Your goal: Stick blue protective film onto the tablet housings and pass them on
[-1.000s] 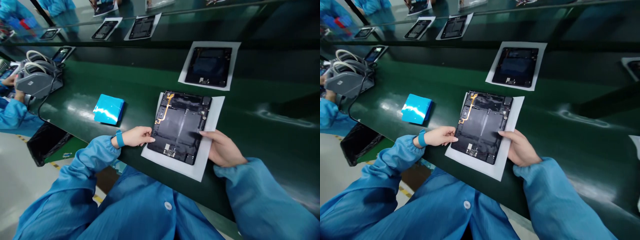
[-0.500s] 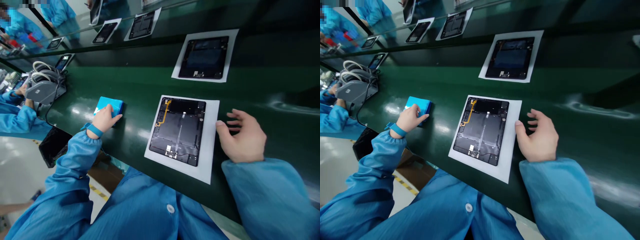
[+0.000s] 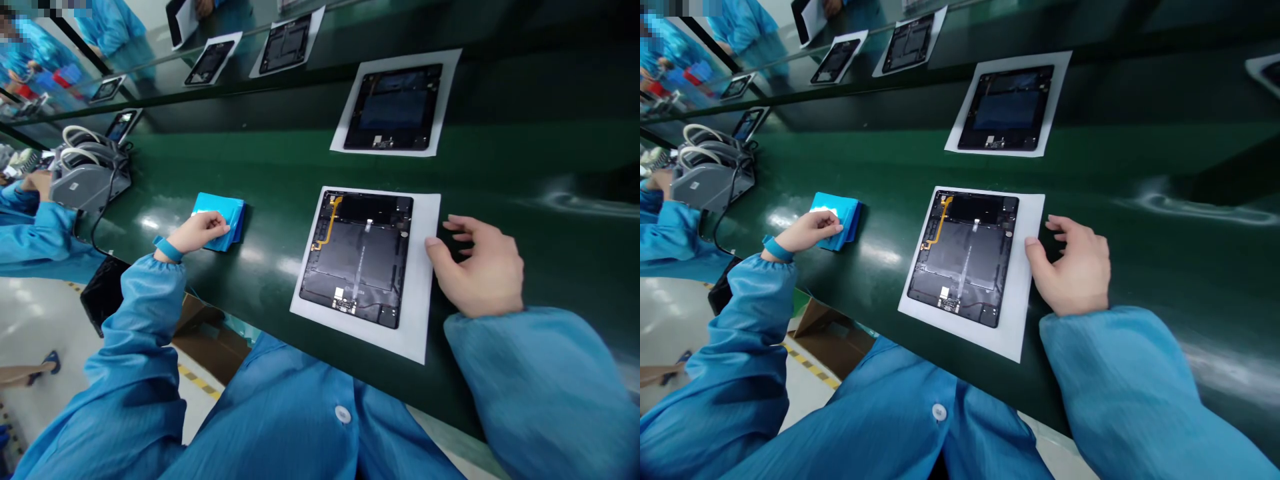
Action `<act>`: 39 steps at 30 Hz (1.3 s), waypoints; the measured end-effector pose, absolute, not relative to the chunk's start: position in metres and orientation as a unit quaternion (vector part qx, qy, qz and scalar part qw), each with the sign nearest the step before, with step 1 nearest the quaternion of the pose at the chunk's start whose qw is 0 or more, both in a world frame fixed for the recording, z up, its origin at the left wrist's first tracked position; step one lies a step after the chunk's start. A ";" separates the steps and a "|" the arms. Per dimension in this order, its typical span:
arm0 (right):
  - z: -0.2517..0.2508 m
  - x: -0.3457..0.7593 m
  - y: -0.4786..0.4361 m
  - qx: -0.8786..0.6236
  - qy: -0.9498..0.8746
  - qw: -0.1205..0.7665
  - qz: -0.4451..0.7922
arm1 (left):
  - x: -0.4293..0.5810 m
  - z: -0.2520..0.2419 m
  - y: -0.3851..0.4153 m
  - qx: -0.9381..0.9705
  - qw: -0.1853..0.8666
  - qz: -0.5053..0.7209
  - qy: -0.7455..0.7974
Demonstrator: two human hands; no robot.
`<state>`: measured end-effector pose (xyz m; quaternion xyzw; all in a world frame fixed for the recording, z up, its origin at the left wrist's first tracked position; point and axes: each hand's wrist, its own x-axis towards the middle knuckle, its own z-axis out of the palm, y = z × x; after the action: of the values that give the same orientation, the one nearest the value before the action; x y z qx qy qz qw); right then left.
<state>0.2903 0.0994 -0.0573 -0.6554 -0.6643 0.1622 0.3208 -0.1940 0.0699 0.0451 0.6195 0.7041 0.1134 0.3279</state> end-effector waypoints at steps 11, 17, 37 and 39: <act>0.010 0.242 0.050 -0.502 -0.687 0.455 0.261 | -0.123 0.105 0.034 0.745 -0.009 0.236 0.624; 0.037 0.176 0.030 -0.388 -0.681 0.393 0.480 | -0.032 0.088 0.040 0.811 0.316 0.244 0.427; 0.010 0.232 0.035 -0.599 -0.490 0.565 0.288 | -0.096 0.080 0.081 0.786 0.158 0.316 0.507; 0.017 0.235 0.026 -0.591 -0.464 0.588 0.300 | -0.126 0.087 0.086 0.753 0.120 0.352 0.543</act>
<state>0.2346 0.0263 0.0165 -0.5909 -0.4645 0.2996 0.5877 -0.1262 0.0861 0.0865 0.7526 0.5431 0.3523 0.1205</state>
